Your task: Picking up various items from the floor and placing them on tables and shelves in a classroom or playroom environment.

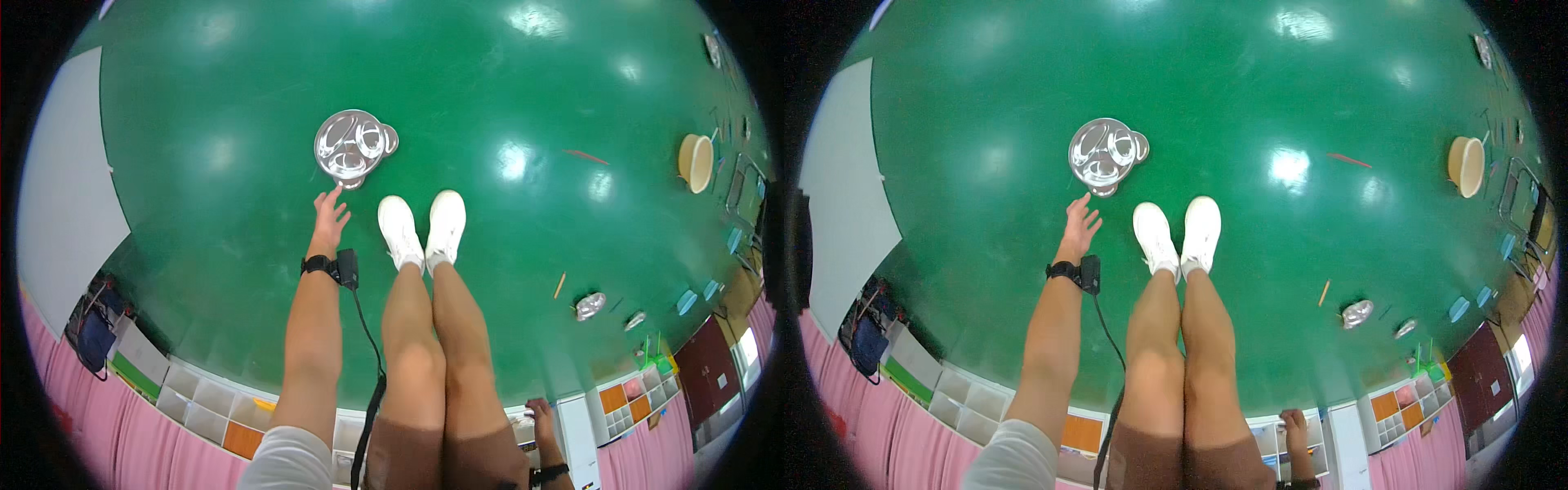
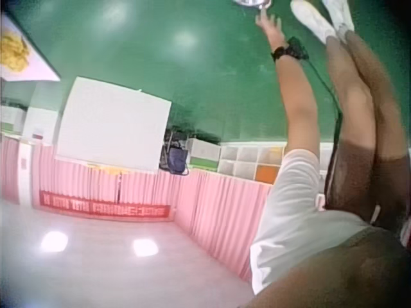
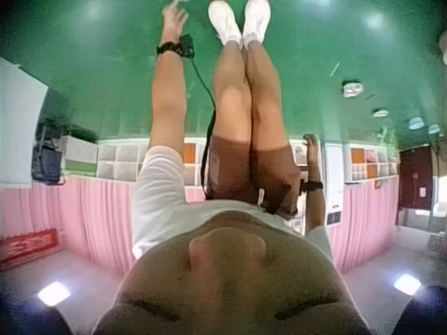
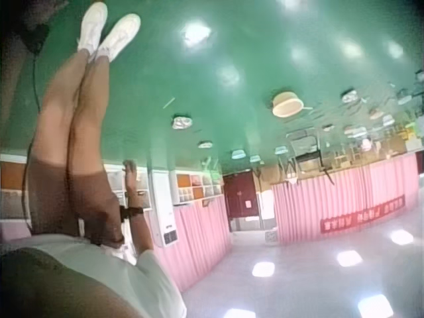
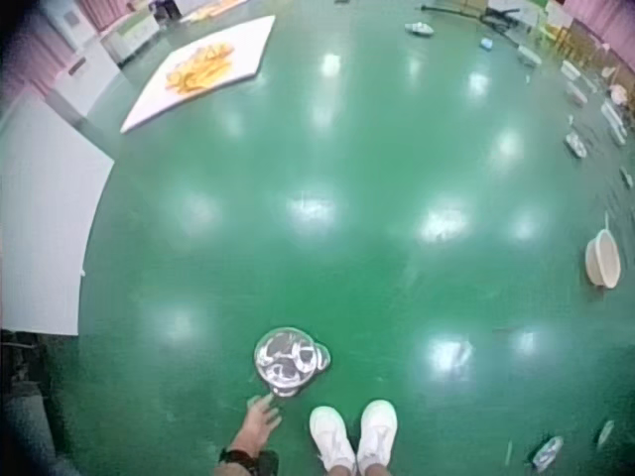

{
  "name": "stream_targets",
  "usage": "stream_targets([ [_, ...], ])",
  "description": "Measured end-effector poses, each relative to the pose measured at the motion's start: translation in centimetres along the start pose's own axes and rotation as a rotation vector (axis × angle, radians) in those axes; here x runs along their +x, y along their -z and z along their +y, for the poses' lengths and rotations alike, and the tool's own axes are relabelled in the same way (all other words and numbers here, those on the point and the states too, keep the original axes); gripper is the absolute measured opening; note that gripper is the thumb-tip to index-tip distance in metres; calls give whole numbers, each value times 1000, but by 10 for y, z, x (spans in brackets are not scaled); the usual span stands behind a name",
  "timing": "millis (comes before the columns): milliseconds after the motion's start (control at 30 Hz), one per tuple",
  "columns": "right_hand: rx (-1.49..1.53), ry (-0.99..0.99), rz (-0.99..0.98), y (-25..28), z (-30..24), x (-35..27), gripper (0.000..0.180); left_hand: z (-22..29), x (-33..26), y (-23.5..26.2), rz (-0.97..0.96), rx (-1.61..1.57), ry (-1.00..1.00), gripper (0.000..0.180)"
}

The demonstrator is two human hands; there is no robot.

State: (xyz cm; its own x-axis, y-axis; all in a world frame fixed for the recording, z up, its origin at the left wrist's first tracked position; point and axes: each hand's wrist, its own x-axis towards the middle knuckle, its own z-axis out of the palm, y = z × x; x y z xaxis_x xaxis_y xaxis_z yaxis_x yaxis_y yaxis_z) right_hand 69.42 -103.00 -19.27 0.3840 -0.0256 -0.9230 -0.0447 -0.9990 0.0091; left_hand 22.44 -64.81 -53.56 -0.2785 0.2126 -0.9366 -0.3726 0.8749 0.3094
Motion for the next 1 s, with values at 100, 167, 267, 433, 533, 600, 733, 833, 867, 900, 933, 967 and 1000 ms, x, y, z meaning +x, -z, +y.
stream_targets([
  [100,-34,-111,-70,-31,-35,17,15,-20,76,-8,101,58,-10,80],
  [167,37,-145,-102,-52,-54,27,15,-27,115,3,150,79,-23,73],
  [267,122,-110,-168,-59,-66,26,17,-24,129,3,37,106,-71,55],
  [433,196,-165,-155,-43,-66,-10,17,12,64,5,-269,-216,63,14],
  [533,226,-122,-120,-28,-62,-56,15,45,-27,-7,-213,51,20,27],
  [600,254,-118,-150,-20,-48,-85,14,72,-91,-4,-262,229,-84,32],
  [733,407,-58,-324,-10,27,-122,14,110,-227,-21,-393,784,-522,44],
  [833,443,32,-290,-8,39,-153,23,125,-347,-49,-611,754,-417,38],
  [867,378,79,-257,-7,47,-163,26,119,-380,-57,-723,769,-371,37],
  [900,206,143,-192,4,33,-180,30,116,-412,-68,-756,833,-359,37],
  [933,37,187,-126,12,18,-201,33,113,-445,-78,-782,906,-337,37],
  [967,16,276,-20,19,12,-214,35,107,-478,-91,-878,954,-358,37],
  [1000,7,351,96,23,3,-229,37,106,-513,-109,-982,1017,-375,37],
])
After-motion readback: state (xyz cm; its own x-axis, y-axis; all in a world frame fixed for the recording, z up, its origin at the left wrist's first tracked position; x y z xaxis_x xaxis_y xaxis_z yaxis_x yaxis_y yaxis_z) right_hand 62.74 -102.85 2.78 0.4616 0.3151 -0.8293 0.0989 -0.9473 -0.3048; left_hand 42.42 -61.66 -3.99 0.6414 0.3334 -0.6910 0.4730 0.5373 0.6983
